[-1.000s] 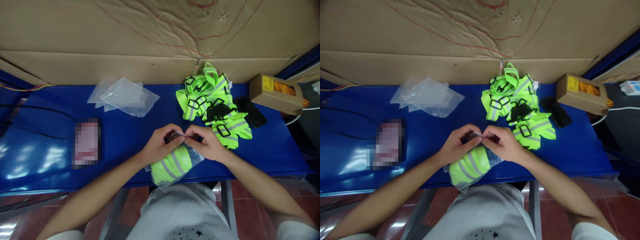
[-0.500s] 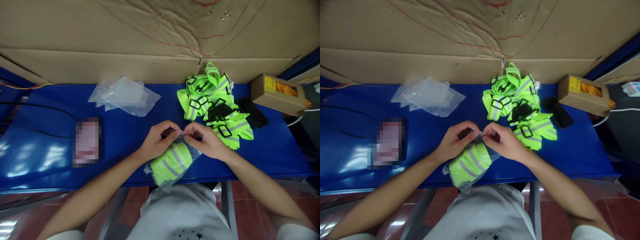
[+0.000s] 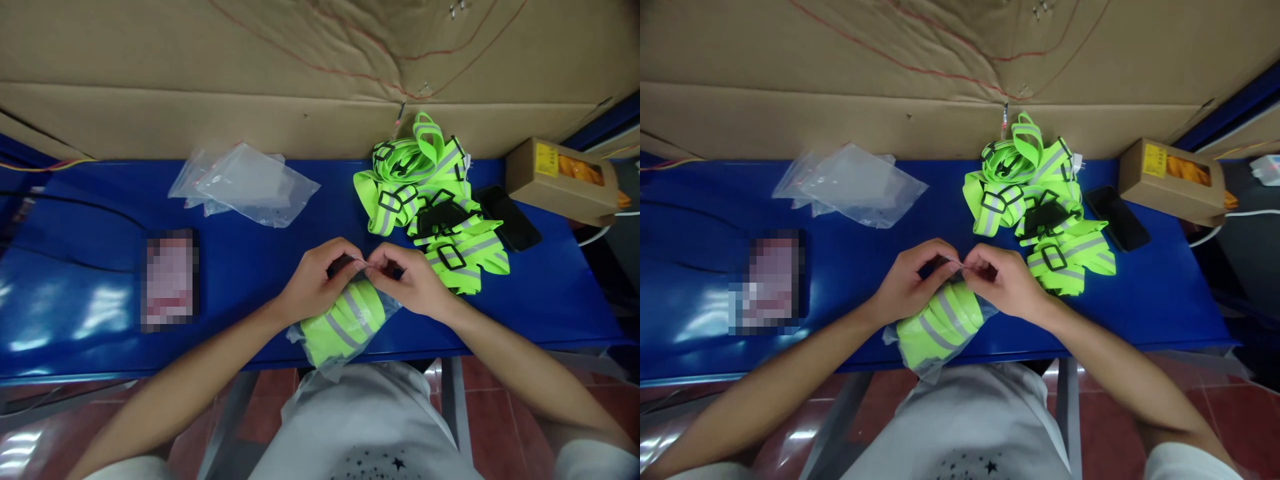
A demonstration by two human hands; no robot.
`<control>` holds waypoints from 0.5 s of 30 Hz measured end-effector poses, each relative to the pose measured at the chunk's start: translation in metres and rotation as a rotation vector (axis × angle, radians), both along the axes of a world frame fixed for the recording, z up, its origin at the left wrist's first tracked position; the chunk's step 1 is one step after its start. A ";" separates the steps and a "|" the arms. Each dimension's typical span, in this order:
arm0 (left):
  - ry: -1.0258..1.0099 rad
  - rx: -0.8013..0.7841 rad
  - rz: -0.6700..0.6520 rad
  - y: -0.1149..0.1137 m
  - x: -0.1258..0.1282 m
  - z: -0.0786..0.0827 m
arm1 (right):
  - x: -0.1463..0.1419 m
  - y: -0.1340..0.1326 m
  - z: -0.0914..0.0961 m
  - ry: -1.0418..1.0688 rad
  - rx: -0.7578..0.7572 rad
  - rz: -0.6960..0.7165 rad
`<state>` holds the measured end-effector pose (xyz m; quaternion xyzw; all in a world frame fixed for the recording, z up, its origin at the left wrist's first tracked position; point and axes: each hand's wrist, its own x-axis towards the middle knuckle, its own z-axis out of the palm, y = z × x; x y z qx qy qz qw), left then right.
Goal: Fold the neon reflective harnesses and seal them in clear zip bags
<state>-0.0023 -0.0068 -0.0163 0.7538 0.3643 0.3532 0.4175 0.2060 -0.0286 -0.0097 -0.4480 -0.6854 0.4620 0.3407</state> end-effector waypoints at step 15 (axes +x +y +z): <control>0.045 0.132 0.029 0.016 -0.017 0.008 | 0.004 0.003 -0.004 -0.043 -0.129 -0.056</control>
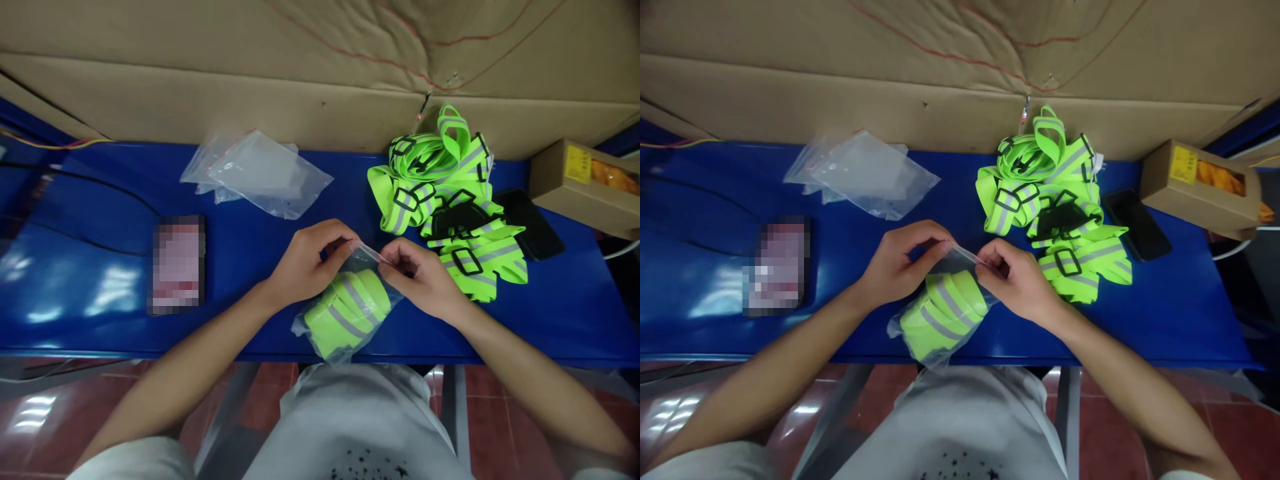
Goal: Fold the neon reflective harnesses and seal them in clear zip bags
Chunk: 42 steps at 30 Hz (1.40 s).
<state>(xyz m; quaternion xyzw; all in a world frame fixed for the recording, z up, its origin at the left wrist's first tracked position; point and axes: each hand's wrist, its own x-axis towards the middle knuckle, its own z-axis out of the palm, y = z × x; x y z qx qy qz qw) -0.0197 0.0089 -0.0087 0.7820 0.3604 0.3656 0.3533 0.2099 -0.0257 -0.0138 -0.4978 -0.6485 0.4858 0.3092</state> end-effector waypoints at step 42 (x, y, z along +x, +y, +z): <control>0.009 -0.115 -0.111 -0.005 0.007 -0.005 | -0.005 -0.008 -0.003 -0.132 0.302 0.058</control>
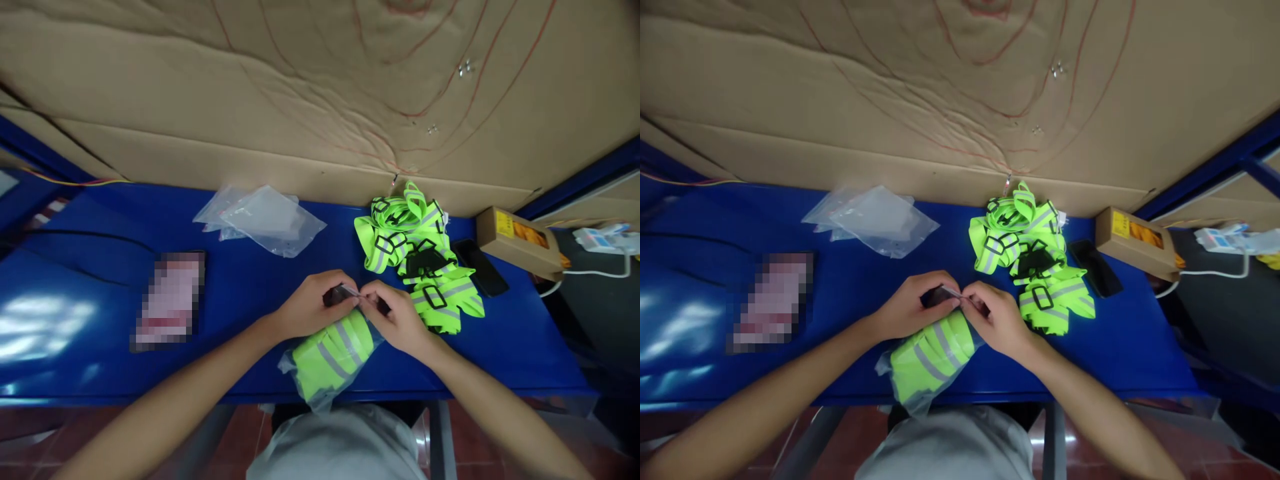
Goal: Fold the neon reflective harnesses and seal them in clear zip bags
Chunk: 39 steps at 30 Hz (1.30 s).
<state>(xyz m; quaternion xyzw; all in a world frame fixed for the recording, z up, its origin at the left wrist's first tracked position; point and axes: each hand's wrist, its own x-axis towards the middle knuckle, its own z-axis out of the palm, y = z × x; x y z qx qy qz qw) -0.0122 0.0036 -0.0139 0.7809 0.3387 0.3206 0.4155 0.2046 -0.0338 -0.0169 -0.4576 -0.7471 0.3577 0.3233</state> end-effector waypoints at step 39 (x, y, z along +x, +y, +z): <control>0.018 0.118 -0.032 -0.002 -0.001 -0.003 | 0.000 0.004 0.000 0.019 0.104 -0.017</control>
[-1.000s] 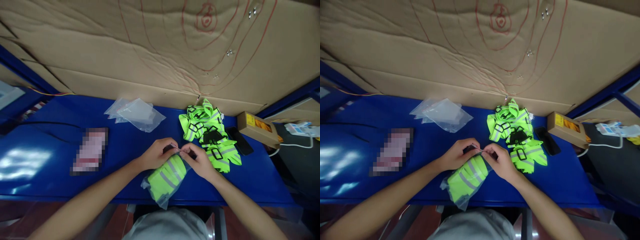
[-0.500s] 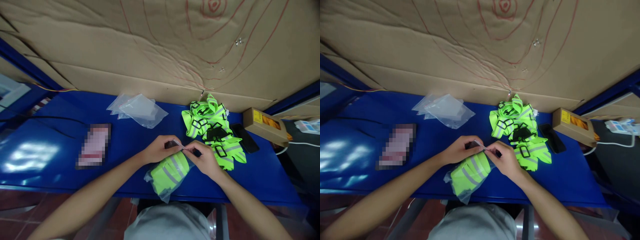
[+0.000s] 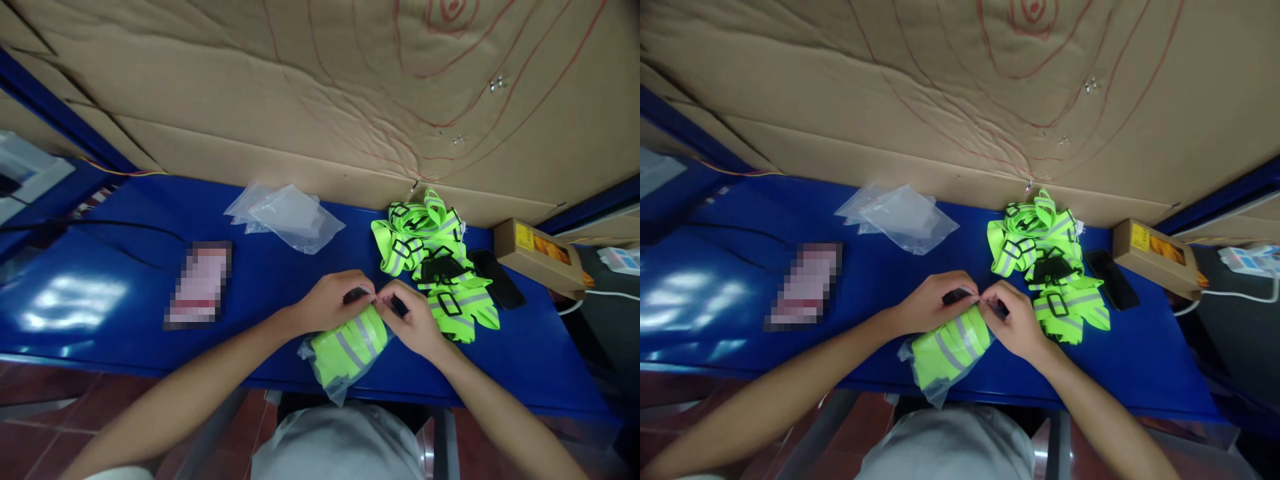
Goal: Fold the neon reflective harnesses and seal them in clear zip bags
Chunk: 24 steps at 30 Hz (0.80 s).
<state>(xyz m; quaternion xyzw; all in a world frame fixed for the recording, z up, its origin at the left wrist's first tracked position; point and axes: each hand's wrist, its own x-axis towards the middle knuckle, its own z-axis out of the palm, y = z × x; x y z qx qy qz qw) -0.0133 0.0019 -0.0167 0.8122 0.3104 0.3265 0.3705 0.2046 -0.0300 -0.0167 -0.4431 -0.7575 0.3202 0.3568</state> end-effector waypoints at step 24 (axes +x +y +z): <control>-0.086 0.036 0.154 0.008 -0.014 0.011 | 0.016 0.000 0.010 -0.110 0.130 0.019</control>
